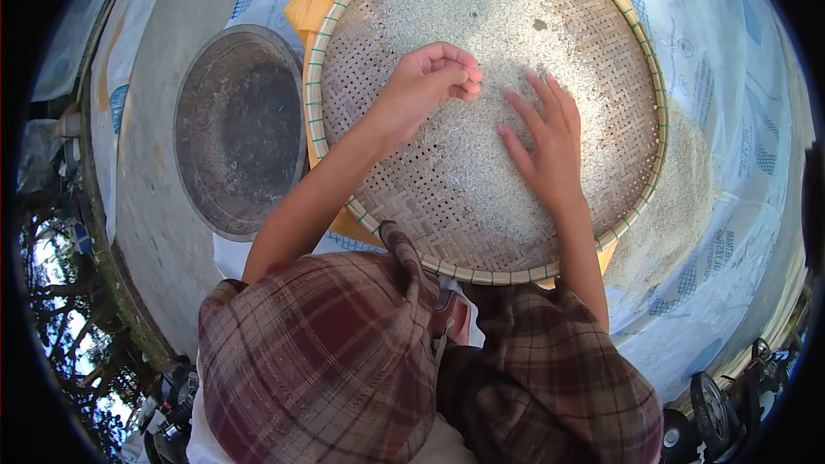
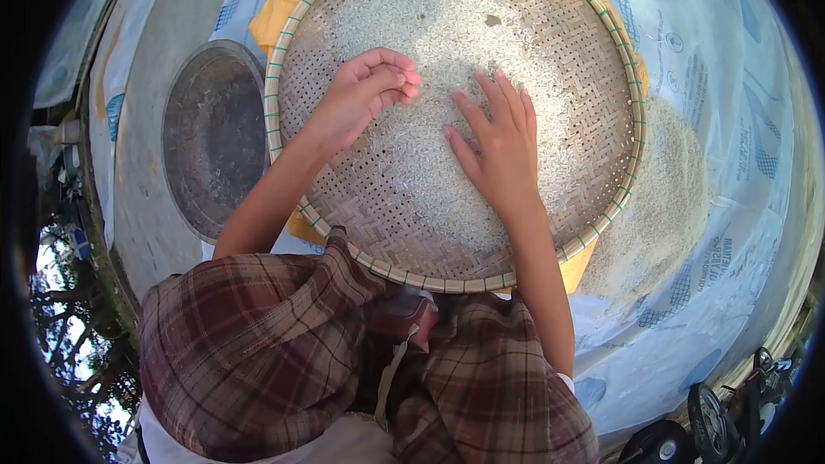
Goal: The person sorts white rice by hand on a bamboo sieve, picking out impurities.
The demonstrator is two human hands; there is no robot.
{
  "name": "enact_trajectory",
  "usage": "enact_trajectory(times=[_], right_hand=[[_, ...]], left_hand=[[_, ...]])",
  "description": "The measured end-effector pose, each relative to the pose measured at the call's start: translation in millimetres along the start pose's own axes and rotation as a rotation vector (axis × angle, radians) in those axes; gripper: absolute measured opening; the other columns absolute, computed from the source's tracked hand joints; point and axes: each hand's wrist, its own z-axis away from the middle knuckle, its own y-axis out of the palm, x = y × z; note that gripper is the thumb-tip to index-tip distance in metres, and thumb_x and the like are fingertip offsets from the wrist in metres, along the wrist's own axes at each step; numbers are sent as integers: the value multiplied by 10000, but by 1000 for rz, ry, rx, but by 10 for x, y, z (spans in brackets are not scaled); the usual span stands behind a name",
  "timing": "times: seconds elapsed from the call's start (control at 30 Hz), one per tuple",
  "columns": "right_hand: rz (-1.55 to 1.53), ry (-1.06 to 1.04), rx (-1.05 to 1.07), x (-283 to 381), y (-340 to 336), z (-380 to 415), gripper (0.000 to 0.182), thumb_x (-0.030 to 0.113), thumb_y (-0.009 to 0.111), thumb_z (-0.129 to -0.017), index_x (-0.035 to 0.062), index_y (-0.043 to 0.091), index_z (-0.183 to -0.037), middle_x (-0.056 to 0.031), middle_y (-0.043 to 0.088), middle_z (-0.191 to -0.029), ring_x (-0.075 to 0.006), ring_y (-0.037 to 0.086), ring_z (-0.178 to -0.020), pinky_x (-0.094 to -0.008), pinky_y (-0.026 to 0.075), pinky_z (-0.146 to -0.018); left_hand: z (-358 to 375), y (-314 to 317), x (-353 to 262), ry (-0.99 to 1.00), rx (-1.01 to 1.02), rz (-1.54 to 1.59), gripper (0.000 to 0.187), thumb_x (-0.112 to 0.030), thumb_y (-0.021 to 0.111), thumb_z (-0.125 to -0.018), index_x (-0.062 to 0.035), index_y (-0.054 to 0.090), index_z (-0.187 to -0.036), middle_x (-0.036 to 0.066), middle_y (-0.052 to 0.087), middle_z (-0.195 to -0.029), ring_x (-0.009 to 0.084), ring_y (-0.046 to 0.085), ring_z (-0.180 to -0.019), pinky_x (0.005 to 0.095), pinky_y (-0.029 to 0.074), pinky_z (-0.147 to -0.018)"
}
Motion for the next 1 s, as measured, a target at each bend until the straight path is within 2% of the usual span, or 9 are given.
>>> enact_trajectory(times=[0.07,0.13,0.23,0.43,0.57,0.63,0.73,0.87,1.0], right_hand=[[-1,-3,9,5,-10,2,326,230,632,-793,114,619,-1097,-123,473,-1275,-306,362,-1256,-467,236,-1049],[-2,-4,16,0,-10,1,319,229,632,-794,120,625,-1094,-125,473,-1276,-305,356,-1261,-466,233,-1050],[-4,-11,13,-5,4,-2,309,226,630,-796,124,631,-1088,-123,479,-1268,-303,356,-1261,-465,231,-1051],[-3,-3,-11,-8,24,11,261,207,641,-787,103,641,-1027,-114,500,-1238,-296,376,-1247,-467,246,-1045],[-41,-20,-55,2,29,6,246,175,663,-764,86,635,-992,-107,510,-1218,-302,407,-1218,-467,281,-1022],[-58,3,-79,16,33,-9,246,166,668,-758,82,633,-987,-105,512,-1212,-305,416,-1208,-467,292,-1013],[-63,11,-98,31,36,-28,256,164,666,-759,79,630,-998,-104,515,-1206,-310,417,-1204,-465,301,-1003],[-39,50,-89,44,33,-73,209,157,662,-761,86,644,-957,-98,519,-1199,-303,401,-1216,-466,273,-1018],[-9,70,-48,15,28,-92,144,153,657,-763,101,657,-897,-93,521,-1195,-296,389,-1227,-472,240,-1036]], left_hand=[[1,-16,-17,-13,20,-105,105,-92,568,-862,-14,587,-930,65,616,-887,126,583,-764,263,467,-724],[43,58,-97,321,56,-1037,57,-78,583,-835,-41,617,-862,67,589,-857,145,577,-766,284,461,-707],[-2,34,14,655,59,-1258,36,-80,614,-785,-60,631,-810,54,548,-836,177,556,-794,303,451,-711],[-36,11,11,878,79,-1563,89,-56,627,-723,-63,614,-811,43,535,-845,215,530,-826,309,440,-740],[57,30,-55,747,-7,-1220,38,-40,596,-769,-54,598,-804,45,566,-860,187,553,-814,295,449,-747],[107,47,-115,80,43,-257,42,-48,559,-827,-40,586,-795,58,595,-884,150,576,-801,283,461,-752],[113,-14,-10,-11,141,61,91,-77,539,-867,-16,599,-836,71,612,-879,134,589,-802,267,468,-754],[93,-27,4,-70,160,50,109,-91,576,-850,4,625,-874,50,615,-844,127,590,-769,257,473,-694],[149,71,-31,68,119,-773,130,-102,621,-810,-1,648,-887,48,608,-804,121,587,-688,269,471,-599]])
